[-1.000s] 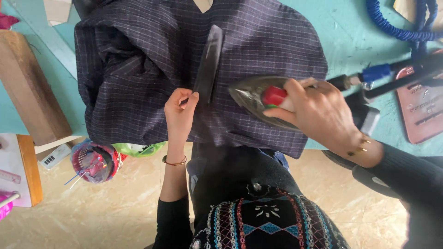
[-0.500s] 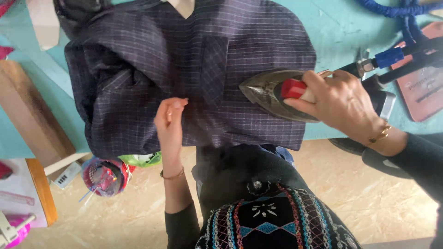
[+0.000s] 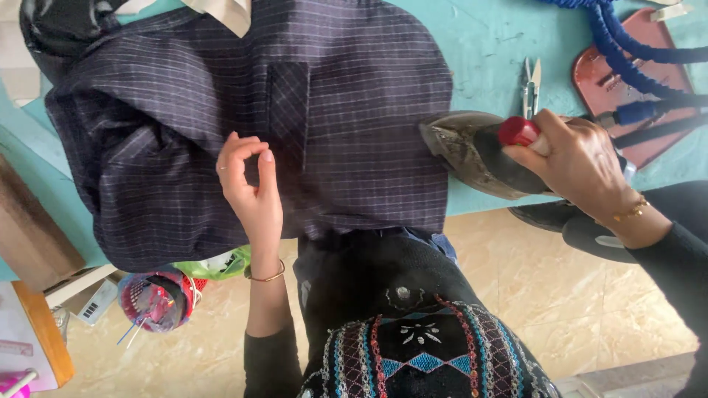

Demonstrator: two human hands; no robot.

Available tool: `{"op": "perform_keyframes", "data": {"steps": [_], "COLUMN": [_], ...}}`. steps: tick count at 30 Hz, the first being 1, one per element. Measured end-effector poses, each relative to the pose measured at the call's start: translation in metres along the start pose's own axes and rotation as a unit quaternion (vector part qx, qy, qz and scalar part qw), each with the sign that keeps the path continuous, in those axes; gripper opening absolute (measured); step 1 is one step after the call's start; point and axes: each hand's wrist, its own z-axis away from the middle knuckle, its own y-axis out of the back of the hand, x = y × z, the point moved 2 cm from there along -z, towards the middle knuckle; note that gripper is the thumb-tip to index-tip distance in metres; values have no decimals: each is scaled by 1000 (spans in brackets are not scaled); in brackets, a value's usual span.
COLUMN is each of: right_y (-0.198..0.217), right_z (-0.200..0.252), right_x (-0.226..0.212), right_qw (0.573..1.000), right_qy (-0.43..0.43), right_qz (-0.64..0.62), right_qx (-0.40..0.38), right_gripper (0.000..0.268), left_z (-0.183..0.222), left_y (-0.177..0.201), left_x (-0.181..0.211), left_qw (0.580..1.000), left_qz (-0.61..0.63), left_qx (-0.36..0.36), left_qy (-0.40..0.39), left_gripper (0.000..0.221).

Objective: Pressing and finishing a plaid garment using an iron and thread snips

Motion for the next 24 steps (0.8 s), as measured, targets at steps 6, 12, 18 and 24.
{"op": "perform_keyframes", "data": {"steps": [6, 12, 18, 24], "right_y": [-5, -33, -34, 37], "right_z": [55, 102, 84, -10], "right_x": [79, 217, 250, 101], "right_qw": [981, 953, 951, 964], "right_qy": [-60, -291, -287, -187], "right_qz": [184, -80, -98, -129], "right_qx": [-30, -24, 52, 140], "right_gripper": [54, 21, 32, 36], "left_z": [0, 11, 16, 27], "left_y": [-15, -27, -27, -27], "left_x": [11, 14, 15, 12], "left_qw": [997, 996, 995, 995], "left_qz": [-57, -79, -90, -87], "left_qx": [4, 1, 8, 35], "left_qy": [-45, -41, -48, -18], "left_gripper": [8, 8, 10, 9]}}
